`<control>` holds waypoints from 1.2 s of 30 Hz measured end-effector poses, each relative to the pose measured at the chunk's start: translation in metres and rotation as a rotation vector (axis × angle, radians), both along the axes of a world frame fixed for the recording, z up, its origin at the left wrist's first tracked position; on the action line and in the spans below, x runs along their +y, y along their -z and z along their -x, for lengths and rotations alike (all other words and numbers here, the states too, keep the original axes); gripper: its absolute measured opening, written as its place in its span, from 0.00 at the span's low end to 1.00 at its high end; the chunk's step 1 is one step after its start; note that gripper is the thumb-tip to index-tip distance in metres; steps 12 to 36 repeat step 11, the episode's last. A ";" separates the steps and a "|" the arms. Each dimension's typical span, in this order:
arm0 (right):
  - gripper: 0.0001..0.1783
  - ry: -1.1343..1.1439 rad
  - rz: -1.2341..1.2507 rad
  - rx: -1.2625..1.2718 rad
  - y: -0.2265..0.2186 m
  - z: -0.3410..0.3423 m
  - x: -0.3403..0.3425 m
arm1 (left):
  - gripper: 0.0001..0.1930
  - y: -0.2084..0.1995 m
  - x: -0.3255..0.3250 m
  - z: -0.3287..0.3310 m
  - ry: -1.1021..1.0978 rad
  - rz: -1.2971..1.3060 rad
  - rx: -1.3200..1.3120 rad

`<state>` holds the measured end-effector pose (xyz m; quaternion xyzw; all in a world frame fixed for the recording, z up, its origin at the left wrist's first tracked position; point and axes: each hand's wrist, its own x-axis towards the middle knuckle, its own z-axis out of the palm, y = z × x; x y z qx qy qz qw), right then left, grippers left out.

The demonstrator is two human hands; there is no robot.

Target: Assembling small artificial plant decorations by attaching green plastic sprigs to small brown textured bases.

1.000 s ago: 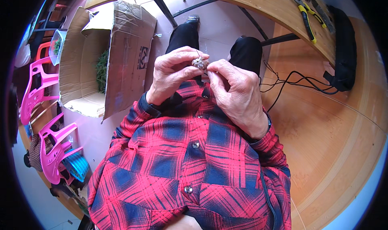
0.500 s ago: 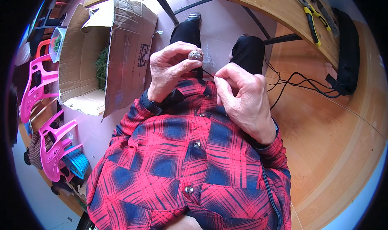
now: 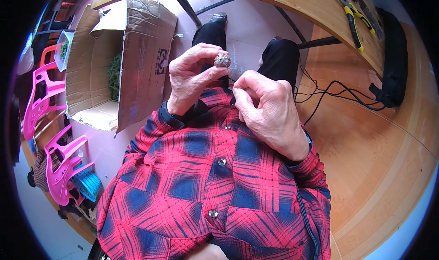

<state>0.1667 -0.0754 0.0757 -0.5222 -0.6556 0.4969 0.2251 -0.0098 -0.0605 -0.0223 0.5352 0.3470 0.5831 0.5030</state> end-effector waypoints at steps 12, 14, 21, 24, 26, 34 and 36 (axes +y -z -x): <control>0.02 0.010 -0.003 -0.097 -0.002 -0.002 -0.001 | 0.16 -0.003 -0.001 0.002 -0.032 -0.072 0.078; 0.02 0.010 -0.003 -0.097 -0.002 -0.002 -0.001 | 0.16 -0.003 -0.001 0.002 -0.032 -0.072 0.078; 0.02 0.010 -0.003 -0.097 -0.002 -0.002 -0.001 | 0.16 -0.003 -0.001 0.002 -0.032 -0.072 0.078; 0.02 0.010 -0.003 -0.097 -0.002 -0.002 -0.001 | 0.16 -0.003 -0.001 0.002 -0.032 -0.072 0.078; 0.02 0.010 -0.003 -0.097 -0.002 -0.002 -0.001 | 0.16 -0.003 -0.001 0.002 -0.032 -0.072 0.078; 0.02 0.010 -0.003 -0.097 -0.002 -0.002 -0.001 | 0.16 -0.003 -0.001 0.002 -0.032 -0.072 0.078; 0.02 0.010 -0.003 -0.097 -0.002 -0.002 -0.001 | 0.16 -0.003 -0.001 0.002 -0.032 -0.072 0.078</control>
